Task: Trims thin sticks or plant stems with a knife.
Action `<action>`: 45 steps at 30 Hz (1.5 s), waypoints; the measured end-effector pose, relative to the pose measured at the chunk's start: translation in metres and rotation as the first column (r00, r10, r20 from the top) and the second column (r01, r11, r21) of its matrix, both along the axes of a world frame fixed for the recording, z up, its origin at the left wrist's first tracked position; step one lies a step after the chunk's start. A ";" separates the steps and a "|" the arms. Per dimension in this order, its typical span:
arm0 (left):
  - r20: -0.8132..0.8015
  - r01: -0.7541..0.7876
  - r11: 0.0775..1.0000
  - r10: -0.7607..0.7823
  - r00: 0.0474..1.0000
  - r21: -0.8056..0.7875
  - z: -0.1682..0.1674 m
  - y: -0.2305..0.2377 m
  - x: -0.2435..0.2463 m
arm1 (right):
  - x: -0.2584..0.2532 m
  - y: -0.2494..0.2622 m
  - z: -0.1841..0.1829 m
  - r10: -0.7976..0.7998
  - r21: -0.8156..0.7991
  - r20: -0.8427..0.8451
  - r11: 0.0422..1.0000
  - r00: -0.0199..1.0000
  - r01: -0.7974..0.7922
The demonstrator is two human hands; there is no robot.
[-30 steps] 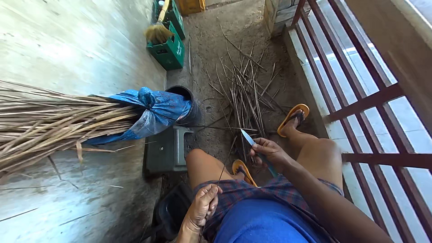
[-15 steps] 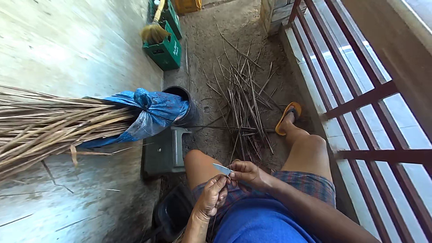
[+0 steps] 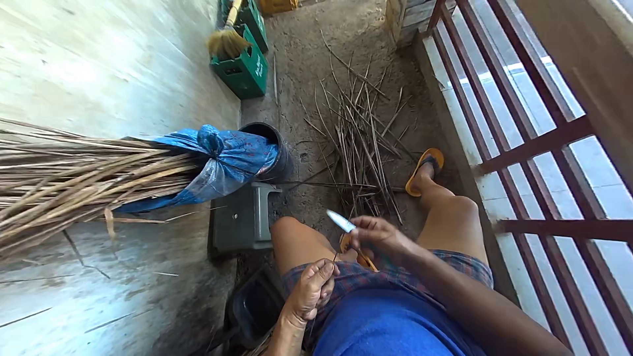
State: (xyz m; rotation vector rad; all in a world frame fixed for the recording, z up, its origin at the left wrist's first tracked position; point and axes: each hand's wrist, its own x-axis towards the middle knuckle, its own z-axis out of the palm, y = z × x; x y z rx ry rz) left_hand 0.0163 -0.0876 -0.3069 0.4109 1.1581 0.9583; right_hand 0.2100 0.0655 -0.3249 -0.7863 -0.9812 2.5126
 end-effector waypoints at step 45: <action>-0.395 -0.100 0.976 0.170 0.903 0.191 -0.010 0.026 0.010 | -0.021 -0.030 -0.012 0.077 0.094 -0.007 0.993 0.997 -0.076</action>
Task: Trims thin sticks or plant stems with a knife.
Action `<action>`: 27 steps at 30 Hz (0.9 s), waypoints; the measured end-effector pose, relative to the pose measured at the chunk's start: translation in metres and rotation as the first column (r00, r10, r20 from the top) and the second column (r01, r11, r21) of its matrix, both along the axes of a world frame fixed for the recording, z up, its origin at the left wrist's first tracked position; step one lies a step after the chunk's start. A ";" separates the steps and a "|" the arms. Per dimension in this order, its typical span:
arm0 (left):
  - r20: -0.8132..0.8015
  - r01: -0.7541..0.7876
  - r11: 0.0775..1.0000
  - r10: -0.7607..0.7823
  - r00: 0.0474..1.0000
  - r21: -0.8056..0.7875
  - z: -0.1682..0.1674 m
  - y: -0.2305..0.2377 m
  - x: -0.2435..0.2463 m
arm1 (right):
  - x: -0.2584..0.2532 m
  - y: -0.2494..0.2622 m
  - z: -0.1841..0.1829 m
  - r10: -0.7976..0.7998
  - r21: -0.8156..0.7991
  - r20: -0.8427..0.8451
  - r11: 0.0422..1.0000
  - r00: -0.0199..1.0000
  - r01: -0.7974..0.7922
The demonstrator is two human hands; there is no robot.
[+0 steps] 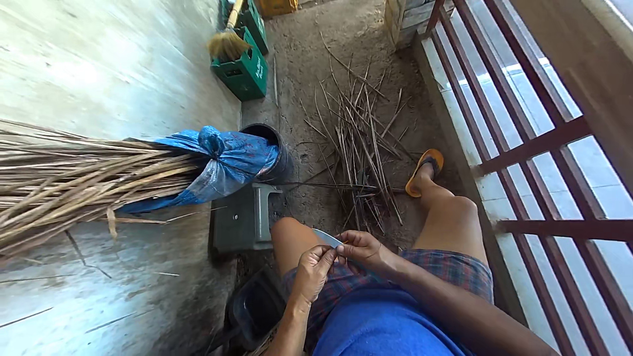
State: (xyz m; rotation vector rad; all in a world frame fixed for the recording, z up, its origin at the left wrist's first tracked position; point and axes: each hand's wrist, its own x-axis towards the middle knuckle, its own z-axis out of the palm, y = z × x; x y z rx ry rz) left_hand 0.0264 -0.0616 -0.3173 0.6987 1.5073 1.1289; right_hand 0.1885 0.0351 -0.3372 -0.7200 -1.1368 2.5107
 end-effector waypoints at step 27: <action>-0.058 -0.045 0.998 0.047 0.997 0.049 0.000 -0.002 0.004 | 0.007 -0.001 -0.001 0.019 0.005 -0.028 1.000 0.999 -0.019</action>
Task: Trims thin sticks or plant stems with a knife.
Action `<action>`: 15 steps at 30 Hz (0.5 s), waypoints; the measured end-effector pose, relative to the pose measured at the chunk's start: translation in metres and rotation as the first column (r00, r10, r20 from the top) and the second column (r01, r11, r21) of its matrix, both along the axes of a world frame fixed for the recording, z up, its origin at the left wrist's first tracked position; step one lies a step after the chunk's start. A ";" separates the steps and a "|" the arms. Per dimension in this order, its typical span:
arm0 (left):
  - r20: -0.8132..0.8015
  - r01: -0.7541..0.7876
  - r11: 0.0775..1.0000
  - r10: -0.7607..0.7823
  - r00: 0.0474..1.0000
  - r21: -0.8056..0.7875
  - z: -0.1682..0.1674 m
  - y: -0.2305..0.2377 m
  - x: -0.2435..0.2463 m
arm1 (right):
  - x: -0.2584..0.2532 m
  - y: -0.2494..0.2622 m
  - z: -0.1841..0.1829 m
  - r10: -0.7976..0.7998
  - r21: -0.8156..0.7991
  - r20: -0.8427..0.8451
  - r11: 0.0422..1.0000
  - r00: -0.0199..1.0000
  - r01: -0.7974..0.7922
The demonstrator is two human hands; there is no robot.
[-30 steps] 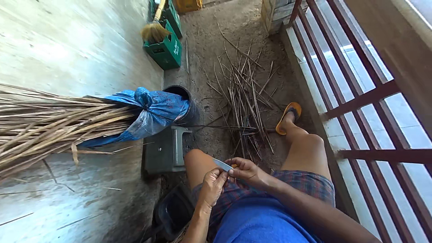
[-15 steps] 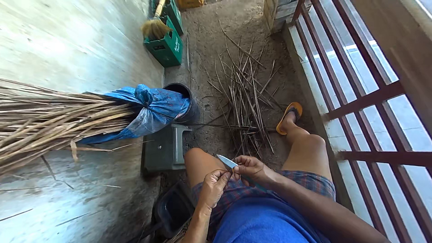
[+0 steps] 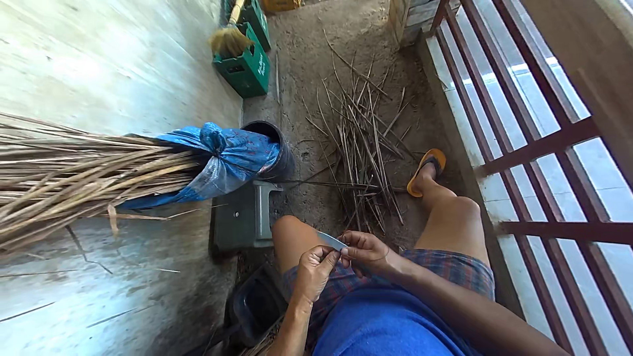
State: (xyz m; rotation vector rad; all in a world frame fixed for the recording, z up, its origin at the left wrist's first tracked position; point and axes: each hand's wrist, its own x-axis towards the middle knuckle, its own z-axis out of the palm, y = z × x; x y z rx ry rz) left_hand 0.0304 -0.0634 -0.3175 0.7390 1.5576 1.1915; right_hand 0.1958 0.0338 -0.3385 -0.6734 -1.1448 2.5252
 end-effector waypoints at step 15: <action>-0.092 -0.053 0.997 0.058 0.994 0.055 -0.008 -0.003 0.003 | 0.004 0.016 0.016 -0.131 -0.081 0.123 0.987 0.984 0.141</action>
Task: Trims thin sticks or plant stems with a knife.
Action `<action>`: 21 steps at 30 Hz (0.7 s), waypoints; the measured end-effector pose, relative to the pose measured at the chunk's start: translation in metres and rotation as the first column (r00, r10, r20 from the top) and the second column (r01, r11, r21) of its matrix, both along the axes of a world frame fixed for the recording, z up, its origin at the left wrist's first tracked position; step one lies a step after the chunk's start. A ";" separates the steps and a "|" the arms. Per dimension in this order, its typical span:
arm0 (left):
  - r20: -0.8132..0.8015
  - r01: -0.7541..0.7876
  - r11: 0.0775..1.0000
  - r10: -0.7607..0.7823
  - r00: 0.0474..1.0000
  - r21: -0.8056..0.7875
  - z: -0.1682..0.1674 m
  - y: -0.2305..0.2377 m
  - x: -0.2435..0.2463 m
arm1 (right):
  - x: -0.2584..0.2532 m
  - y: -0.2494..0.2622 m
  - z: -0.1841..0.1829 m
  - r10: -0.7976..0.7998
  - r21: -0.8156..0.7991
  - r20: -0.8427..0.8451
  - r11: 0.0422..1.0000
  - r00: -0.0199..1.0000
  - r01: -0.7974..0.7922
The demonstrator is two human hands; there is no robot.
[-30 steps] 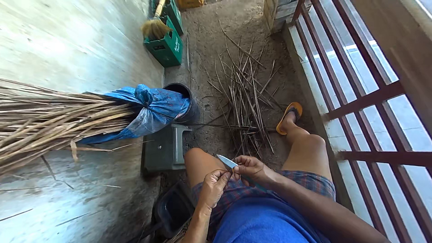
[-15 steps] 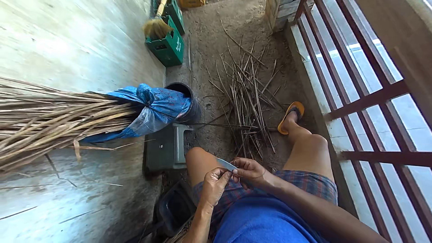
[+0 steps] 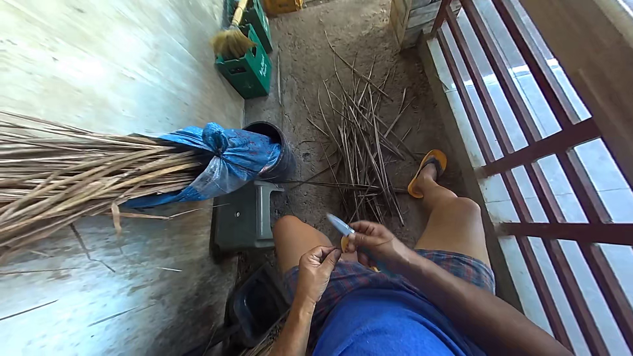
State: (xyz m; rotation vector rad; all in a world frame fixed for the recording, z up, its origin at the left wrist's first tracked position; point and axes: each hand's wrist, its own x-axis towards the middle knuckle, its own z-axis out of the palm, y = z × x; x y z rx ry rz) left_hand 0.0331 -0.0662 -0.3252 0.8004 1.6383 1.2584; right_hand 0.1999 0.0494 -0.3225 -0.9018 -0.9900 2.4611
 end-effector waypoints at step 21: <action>0.028 -0.017 1.000 0.017 0.999 -0.007 0.004 -0.001 0.003 | 0.004 -0.005 -0.007 0.111 0.016 -0.080 0.994 0.991 -0.110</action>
